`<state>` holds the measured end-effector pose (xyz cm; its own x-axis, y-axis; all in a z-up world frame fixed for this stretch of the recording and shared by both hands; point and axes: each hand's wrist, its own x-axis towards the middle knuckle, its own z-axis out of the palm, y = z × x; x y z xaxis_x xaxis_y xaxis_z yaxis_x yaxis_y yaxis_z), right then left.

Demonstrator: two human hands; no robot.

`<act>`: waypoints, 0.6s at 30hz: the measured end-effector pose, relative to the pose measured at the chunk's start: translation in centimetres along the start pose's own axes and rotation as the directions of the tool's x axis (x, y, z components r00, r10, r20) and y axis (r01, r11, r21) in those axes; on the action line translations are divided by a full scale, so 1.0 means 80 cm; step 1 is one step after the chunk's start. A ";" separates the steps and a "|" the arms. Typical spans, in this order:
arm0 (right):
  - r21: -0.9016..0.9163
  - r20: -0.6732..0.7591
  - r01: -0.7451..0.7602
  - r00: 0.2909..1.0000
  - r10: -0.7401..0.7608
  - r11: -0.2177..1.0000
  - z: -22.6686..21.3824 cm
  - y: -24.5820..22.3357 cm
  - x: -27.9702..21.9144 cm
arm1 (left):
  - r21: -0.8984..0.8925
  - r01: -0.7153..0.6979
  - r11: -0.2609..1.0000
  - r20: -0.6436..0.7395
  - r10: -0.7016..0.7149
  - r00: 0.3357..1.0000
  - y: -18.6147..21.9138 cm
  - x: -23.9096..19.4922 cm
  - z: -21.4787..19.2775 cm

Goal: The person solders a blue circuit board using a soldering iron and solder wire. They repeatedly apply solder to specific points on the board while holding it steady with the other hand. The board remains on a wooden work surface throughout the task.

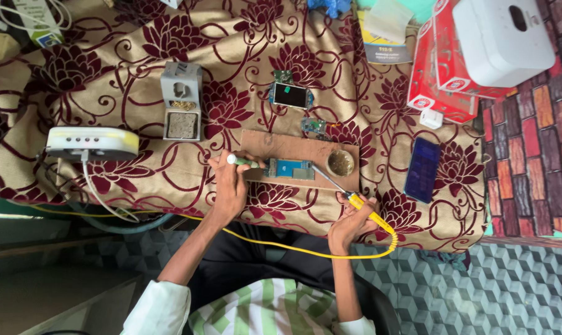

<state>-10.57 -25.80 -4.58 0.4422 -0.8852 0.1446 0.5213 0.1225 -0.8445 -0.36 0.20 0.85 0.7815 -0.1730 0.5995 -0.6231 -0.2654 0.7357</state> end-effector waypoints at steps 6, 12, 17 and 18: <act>-0.067 0.027 0.011 1.000 -0.009 0.998 0.002 -0.002 -0.002 | -0.172 0.011 0.985 -0.007 -0.013 1.000 -0.010 -0.001 0.008; -0.109 0.034 0.012 0.999 -0.008 0.994 -0.001 0.001 -0.005 | -0.220 0.028 0.975 -0.004 -0.029 1.000 -0.011 -0.002 0.009; -0.053 -0.027 -0.024 0.999 0.023 0.998 0.005 -0.007 -0.006 | -0.242 0.050 0.969 0.005 -0.050 0.999 -0.006 0.000 0.008; -0.017 -0.054 -0.039 0.998 0.038 0.999 0.008 -0.009 -0.005 | -0.253 0.061 0.966 0.005 -0.062 0.998 -0.004 0.002 0.008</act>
